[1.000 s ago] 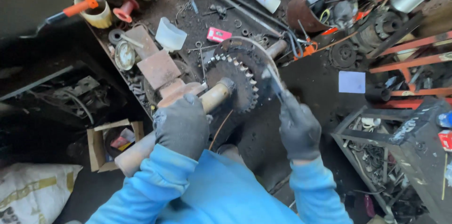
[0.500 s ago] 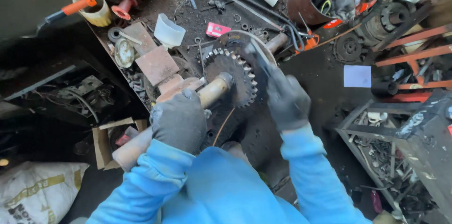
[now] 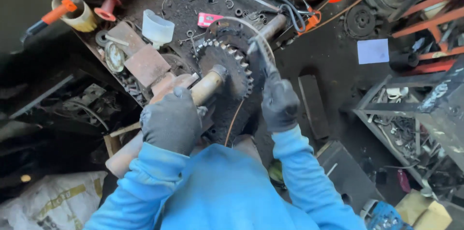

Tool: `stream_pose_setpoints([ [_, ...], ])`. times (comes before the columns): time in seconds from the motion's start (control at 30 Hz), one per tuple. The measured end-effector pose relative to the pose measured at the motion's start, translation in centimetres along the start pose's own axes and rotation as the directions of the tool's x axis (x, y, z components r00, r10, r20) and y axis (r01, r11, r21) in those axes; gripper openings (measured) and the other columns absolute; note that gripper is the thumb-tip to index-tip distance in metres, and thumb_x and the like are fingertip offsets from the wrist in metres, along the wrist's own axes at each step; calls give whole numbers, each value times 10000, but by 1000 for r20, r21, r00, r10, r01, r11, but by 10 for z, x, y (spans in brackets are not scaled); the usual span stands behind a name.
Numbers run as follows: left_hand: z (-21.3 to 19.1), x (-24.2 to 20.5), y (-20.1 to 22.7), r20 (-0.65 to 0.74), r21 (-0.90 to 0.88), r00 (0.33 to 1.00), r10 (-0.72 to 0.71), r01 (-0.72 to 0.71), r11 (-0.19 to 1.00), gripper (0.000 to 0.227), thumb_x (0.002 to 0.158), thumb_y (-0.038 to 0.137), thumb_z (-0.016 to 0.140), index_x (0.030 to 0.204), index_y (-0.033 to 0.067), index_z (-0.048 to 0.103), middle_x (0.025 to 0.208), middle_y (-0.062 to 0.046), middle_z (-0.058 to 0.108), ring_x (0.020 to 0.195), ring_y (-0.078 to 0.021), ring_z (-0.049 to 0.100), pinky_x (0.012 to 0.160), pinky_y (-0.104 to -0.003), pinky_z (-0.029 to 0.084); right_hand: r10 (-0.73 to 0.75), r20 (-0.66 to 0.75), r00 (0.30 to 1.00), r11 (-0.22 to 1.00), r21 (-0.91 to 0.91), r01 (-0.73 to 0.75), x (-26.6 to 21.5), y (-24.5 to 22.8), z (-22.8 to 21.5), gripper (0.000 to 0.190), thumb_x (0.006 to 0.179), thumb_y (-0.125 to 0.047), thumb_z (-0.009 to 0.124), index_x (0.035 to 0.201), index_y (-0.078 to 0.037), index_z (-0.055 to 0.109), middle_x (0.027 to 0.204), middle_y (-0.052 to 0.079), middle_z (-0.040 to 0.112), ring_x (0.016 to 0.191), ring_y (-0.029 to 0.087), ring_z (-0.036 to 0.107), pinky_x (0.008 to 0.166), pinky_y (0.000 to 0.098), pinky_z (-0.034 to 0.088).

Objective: The person cleans a large, rusty gear attached to a metal shaft using a wire brush and a long metal rod. They scrub the gear teeth and the surrounding area, then use the rod to scrape and remove debris from the gear's surface.

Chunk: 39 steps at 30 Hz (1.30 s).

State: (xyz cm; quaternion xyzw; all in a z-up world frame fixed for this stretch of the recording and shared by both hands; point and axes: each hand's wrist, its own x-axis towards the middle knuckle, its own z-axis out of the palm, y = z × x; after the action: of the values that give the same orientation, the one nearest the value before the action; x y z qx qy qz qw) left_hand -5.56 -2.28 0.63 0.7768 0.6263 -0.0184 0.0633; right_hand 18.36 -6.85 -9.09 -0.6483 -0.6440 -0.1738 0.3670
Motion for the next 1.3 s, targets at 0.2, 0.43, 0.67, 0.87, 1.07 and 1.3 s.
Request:
stream_pose_setpoints([
  [0.2,2,6,-6,113,-29,993,-22,26,999,201,1045,102,473,1114,-18,618,753,-280,646,667,-503,680,414,-732,451,140,-8,990,970,202,-135,-45,-2,-5,324,1016,-86,562,1242,47,752,678,44,565,566,168,566,563,243,490],
  [0.43,-51,13,2,323,-96,946,-23,57,994,258,1063,91,417,1097,-34,640,848,-259,699,780,-456,736,510,-647,592,425,76,902,723,572,-388,-47,-7,-7,319,1061,-76,485,1272,31,698,667,-5,556,548,38,513,521,155,426],
  [0.67,-34,6,3,294,53,956,4,-20,998,260,1072,120,435,1151,-33,630,853,-244,702,768,-441,742,529,-634,579,195,-24,980,977,97,-192,-40,4,10,310,1007,-144,624,1254,-7,749,741,78,653,611,263,657,549,319,532],
  [0.87,-12,6,-2,17,49,994,106,-106,993,250,1007,136,511,1090,-45,662,753,-261,660,657,-470,693,494,-665,506,159,-83,984,984,99,-151,-69,2,2,339,1032,-148,571,1278,-20,766,655,76,548,521,279,551,527,362,497],
  [1.07,-2,-9,-1,-187,110,976,115,-96,989,207,1032,97,524,1010,-24,691,679,-239,624,599,-442,683,431,-648,466,87,-122,989,988,140,-70,-22,0,14,343,1028,-132,591,1317,-19,737,717,101,592,570,307,587,549,372,521],
  [1.3,-8,5,-2,-21,6,999,39,-39,999,217,1000,105,542,1048,-54,682,667,-244,629,573,-464,672,408,-689,459,149,-101,984,987,82,-141,-51,-5,2,295,1007,-109,612,1218,5,783,693,116,623,573,323,619,556,365,527],
])
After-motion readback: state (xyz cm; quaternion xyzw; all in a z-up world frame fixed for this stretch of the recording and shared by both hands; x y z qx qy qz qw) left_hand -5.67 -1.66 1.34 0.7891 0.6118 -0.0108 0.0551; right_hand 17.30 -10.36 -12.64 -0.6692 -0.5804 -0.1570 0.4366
